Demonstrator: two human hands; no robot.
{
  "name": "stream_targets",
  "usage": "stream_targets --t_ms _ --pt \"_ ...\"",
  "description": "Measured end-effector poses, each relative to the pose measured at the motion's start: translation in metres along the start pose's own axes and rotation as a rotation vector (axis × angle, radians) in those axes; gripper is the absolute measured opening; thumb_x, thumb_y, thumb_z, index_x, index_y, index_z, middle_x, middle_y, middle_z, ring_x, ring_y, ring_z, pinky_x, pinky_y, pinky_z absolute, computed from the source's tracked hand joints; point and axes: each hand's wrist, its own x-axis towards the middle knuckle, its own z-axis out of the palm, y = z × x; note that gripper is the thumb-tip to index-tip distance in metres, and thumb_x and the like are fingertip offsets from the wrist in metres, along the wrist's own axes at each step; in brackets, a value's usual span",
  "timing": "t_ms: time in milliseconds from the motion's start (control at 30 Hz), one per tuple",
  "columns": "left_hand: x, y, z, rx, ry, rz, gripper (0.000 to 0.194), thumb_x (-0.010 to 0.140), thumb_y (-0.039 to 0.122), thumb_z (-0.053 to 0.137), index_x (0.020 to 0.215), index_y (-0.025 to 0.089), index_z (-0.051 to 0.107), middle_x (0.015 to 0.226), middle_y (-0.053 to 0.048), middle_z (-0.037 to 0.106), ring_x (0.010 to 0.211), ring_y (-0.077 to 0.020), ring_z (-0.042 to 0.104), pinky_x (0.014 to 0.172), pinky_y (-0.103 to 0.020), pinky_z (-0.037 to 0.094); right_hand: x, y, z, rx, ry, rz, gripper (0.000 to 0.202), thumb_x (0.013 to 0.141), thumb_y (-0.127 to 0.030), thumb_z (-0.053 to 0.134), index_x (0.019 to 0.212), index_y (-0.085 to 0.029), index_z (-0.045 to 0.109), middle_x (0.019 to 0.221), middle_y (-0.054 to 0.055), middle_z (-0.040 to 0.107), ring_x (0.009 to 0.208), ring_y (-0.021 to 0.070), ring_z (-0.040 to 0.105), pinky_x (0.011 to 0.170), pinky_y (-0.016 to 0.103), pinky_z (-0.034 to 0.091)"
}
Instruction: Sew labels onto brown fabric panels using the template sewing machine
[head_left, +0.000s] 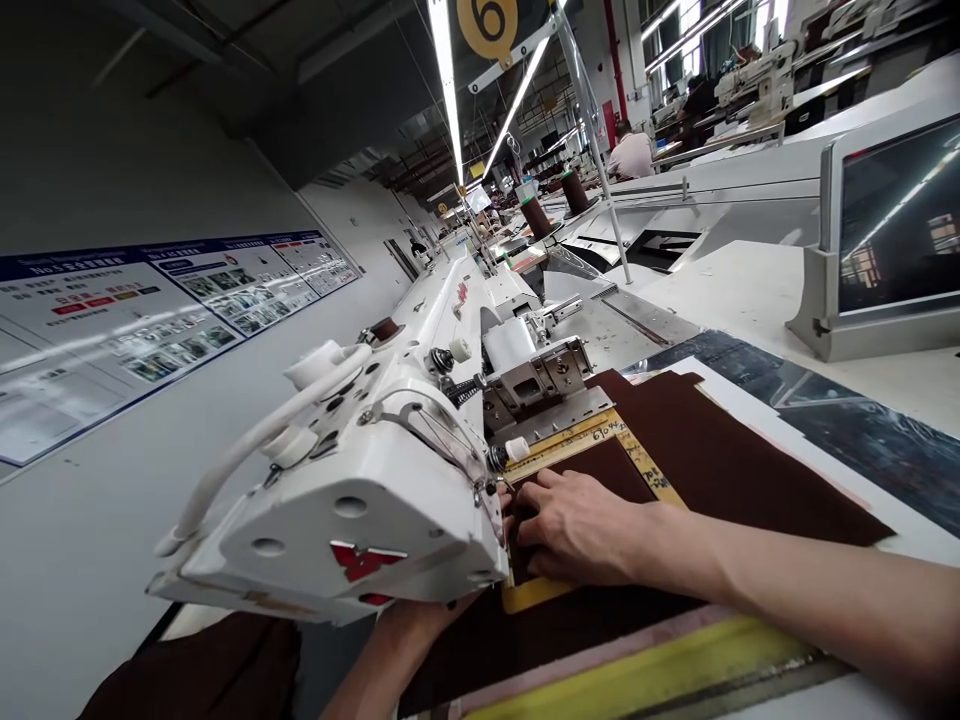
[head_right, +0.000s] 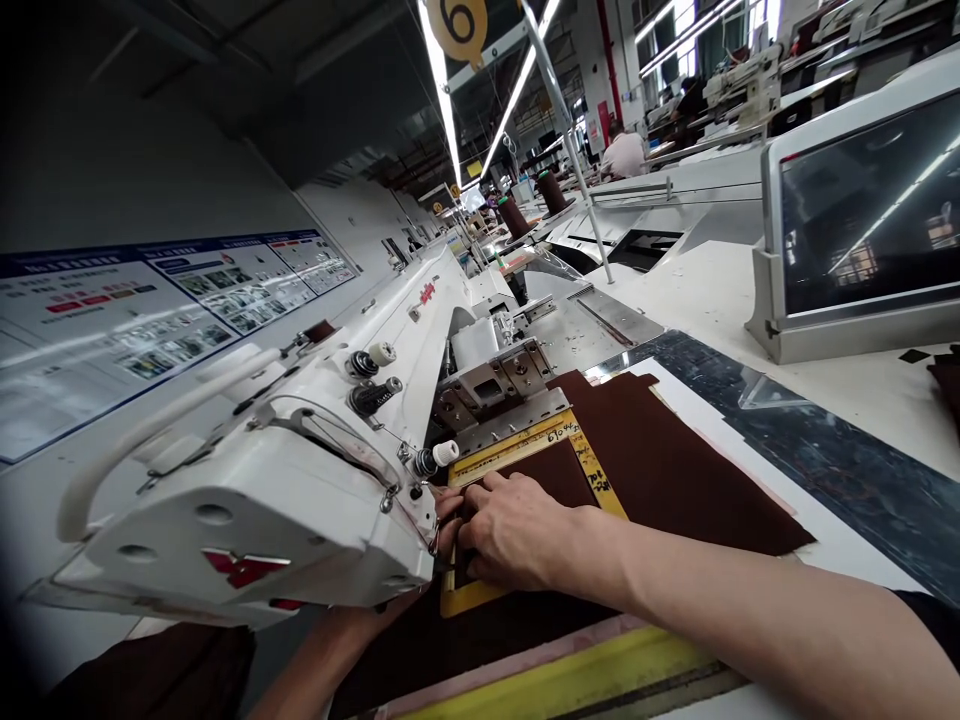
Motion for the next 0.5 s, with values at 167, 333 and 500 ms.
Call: stream_targets --t_ms 167,333,500 --pt "0.006 0.003 0.006 -0.106 0.015 -0.053 0.046 0.092 0.053 0.061 0.137 0.046 0.059 0.127 0.000 0.072 0.123 -0.0356 0.064 0.089 -0.060 0.058 -0.001 -0.002 -0.001 -0.002 -0.034 0.016 0.021 0.091 -0.036 0.070 0.106 -0.022 0.075 0.110 0.010 0.066 0.107 0.0278 0.057 0.095 0.040 0.047" --pt "0.005 0.000 0.007 -0.139 0.009 -0.063 0.046 0.091 0.055 0.061 0.135 0.045 0.061 0.123 0.000 0.074 0.120 -0.0357 0.066 0.083 -0.056 0.060 0.002 0.005 -0.002 0.055 0.010 0.019 0.021 0.094 -0.036 0.065 0.111 -0.028 0.074 0.110 0.007 0.068 0.106 0.0245 0.061 0.092 0.035 0.047" --pt "-0.013 -0.008 0.004 0.019 -0.037 0.024 0.036 0.097 0.050 0.057 0.131 0.040 0.064 0.118 -0.005 0.075 0.111 -0.0338 0.068 0.081 -0.052 0.060 0.011 0.010 -0.009 0.036 -0.037 0.023 0.019 0.091 -0.033 0.070 0.105 -0.021 0.075 0.108 0.006 0.071 0.100 0.0233 0.065 0.086 0.031 0.048"
